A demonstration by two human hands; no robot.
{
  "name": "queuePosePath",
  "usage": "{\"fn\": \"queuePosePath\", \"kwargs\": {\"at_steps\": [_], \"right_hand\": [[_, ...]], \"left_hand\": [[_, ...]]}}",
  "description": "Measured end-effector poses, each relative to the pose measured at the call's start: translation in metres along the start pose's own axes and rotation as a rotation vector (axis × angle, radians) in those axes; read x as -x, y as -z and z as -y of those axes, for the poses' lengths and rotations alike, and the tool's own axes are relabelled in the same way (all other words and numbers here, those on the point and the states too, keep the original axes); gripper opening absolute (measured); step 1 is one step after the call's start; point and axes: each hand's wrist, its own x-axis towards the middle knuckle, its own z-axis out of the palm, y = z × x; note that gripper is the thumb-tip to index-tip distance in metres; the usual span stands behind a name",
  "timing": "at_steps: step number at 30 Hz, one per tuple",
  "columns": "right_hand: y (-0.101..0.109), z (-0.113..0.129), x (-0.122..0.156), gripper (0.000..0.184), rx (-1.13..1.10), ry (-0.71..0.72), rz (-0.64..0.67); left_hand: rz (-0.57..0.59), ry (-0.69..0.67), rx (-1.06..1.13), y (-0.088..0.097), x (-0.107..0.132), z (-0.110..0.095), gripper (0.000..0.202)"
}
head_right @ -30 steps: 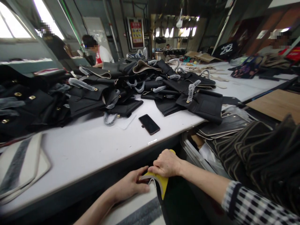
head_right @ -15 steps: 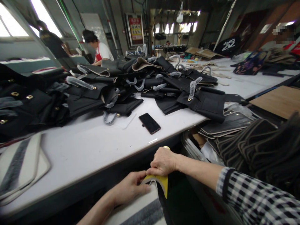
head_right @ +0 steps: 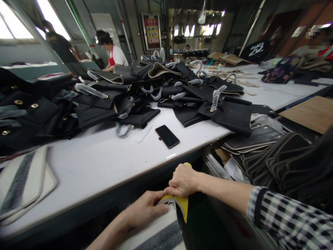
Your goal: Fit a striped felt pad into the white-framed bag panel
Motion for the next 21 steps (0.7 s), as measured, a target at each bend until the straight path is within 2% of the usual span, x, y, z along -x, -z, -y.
{"fn": "queuePosePath", "kwargs": {"at_steps": [21], "right_hand": [[-0.0019,0.0096,0.0064,0.059,0.024,-0.083,0.060]], "left_hand": [[-0.050,-0.028,-0.249,-0.0028,0.0029,-0.0019,0.026]]}}
